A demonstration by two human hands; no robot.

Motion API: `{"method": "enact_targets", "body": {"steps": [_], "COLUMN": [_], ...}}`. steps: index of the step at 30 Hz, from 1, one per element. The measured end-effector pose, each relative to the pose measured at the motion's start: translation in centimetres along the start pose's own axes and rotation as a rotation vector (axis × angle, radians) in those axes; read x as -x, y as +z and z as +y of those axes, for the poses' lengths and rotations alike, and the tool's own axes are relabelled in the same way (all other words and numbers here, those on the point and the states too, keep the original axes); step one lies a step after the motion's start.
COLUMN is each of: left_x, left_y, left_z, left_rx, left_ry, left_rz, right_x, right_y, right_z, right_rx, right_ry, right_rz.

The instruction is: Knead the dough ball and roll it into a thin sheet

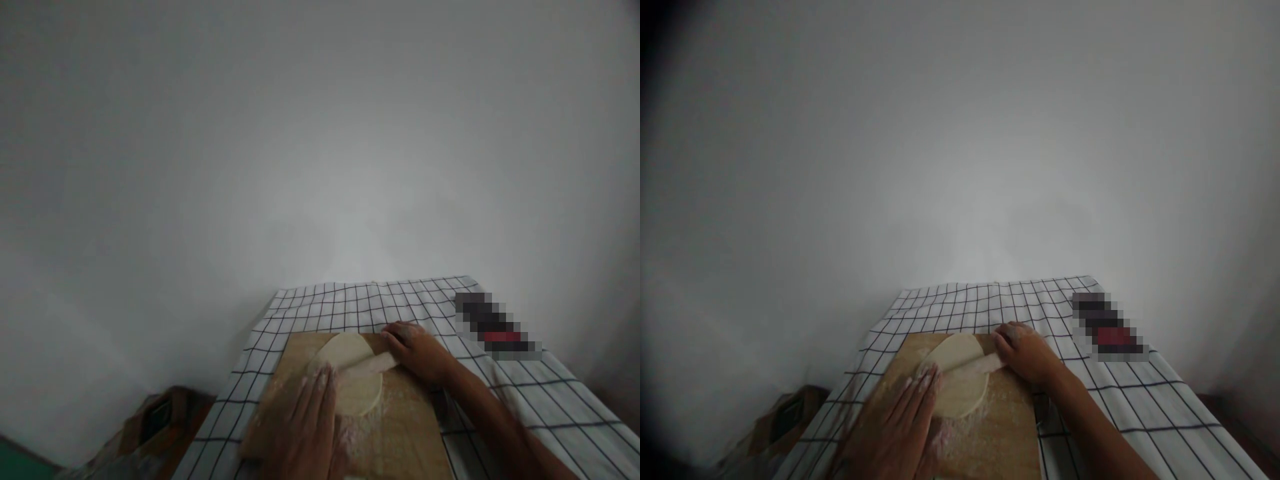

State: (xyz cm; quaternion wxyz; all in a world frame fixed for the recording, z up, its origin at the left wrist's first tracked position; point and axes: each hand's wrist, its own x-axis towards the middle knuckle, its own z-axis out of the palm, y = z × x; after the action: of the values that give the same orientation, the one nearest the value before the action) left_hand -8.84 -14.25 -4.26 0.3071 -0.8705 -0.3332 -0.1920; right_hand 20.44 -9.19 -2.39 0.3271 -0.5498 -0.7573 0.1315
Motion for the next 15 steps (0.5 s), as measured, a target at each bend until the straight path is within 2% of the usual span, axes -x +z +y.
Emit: {"method": "enact_targets", "body": {"steps": [4, 8, 12, 15], "left_x": [2.1, 2.4, 0.3, -2.3], "left_y": [1.3, 1.6, 0.5, 0.8], "left_z": [0.7, 0.8, -0.4, -2.4], "left_rx": [-0.032, 0.006, 0.172, 0.23], "left_ry": [0.068, 0.066, -0.038, -0.063], "left_rz": [0.09, 0.04, -0.101, -0.16], "right_x": [0.0, -0.1, -0.1, 0.0], "right_y": [-0.2, -0.2, -0.3, -0.4], "right_z": [0.0, 0.2, 0.2, 0.0], "right_rx": [0.006, 0.014, -0.002, -0.03], "right_ry": [-0.007, -0.017, -0.014, -0.023], "right_rz": [-0.03, -0.032, -0.024, -0.016]}}
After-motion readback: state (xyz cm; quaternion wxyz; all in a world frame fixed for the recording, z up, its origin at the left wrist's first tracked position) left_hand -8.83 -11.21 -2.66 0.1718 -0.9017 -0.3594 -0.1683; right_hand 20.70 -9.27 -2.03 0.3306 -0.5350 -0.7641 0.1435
